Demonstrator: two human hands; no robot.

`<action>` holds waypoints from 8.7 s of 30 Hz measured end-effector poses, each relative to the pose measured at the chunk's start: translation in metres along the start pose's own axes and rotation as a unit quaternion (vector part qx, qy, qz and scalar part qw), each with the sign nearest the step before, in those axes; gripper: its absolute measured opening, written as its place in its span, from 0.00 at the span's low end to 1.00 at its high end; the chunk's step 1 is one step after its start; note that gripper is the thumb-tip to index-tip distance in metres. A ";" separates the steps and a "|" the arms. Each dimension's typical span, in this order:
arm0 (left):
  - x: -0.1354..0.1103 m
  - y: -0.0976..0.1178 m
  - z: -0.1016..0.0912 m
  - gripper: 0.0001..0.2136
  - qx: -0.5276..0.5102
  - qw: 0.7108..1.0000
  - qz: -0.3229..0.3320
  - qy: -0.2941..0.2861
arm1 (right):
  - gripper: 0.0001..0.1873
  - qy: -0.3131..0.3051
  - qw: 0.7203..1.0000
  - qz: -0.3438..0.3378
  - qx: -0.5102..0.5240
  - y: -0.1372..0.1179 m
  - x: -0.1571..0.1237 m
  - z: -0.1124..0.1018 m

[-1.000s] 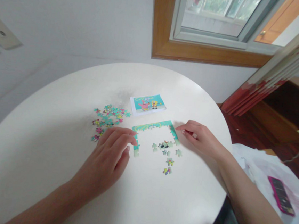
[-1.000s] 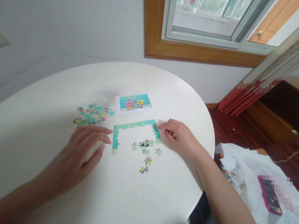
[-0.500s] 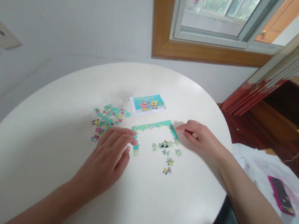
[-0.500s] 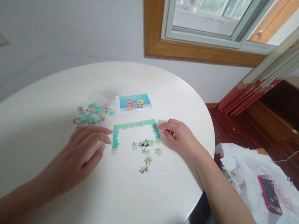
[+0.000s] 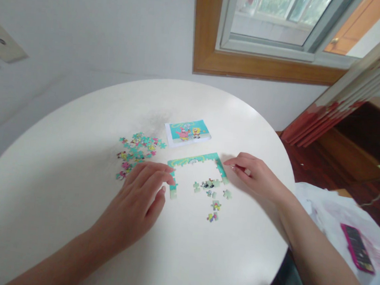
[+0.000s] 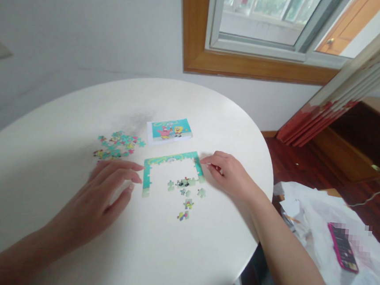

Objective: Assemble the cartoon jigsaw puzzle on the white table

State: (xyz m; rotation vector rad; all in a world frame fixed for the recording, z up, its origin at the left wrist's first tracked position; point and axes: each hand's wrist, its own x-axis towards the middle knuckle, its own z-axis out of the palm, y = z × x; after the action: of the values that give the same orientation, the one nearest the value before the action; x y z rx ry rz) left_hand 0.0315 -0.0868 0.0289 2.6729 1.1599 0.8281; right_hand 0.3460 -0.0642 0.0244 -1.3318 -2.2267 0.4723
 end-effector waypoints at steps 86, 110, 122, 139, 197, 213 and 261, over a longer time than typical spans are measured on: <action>-0.010 -0.007 0.019 0.17 0.039 0.987 0.112 -0.105 | 0.10 -0.084 0.989 -0.124 -0.018 -0.010 0.005 0.025; -0.019 0.014 0.006 0.18 0.045 0.975 0.163 -0.143 | 0.10 -0.073 0.988 -0.133 -0.021 -0.009 0.005 0.027; -0.009 0.014 0.012 0.17 -0.016 0.971 0.161 -0.178 | 0.11 -0.039 0.989 -0.142 0.011 -0.010 0.006 0.019; -0.002 0.002 0.029 0.20 0.046 0.975 0.161 -0.143 | 0.18 -0.068 0.987 -0.142 0.026 -0.003 -0.001 0.000; -0.001 -0.004 0.013 0.19 0.043 0.983 0.125 -0.124 | 0.12 -0.060 0.993 -0.094 0.040 -0.006 -0.002 -0.004; -0.002 0.000 0.007 0.12 0.040 0.990 0.107 -0.086 | 0.18 -0.137 0.981 -0.135 -0.026 -0.057 -0.003 0.030; -0.006 0.002 0.012 0.13 0.031 0.988 0.122 -0.090 | 0.05 -0.048 0.979 -0.134 0.146 -0.045 -0.002 0.037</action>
State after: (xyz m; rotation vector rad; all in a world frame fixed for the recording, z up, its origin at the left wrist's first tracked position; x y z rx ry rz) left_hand 0.0355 -0.0911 0.0164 2.9093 0.8427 0.5716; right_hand 0.2933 -0.0878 0.0172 -0.8610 -2.2638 0.7413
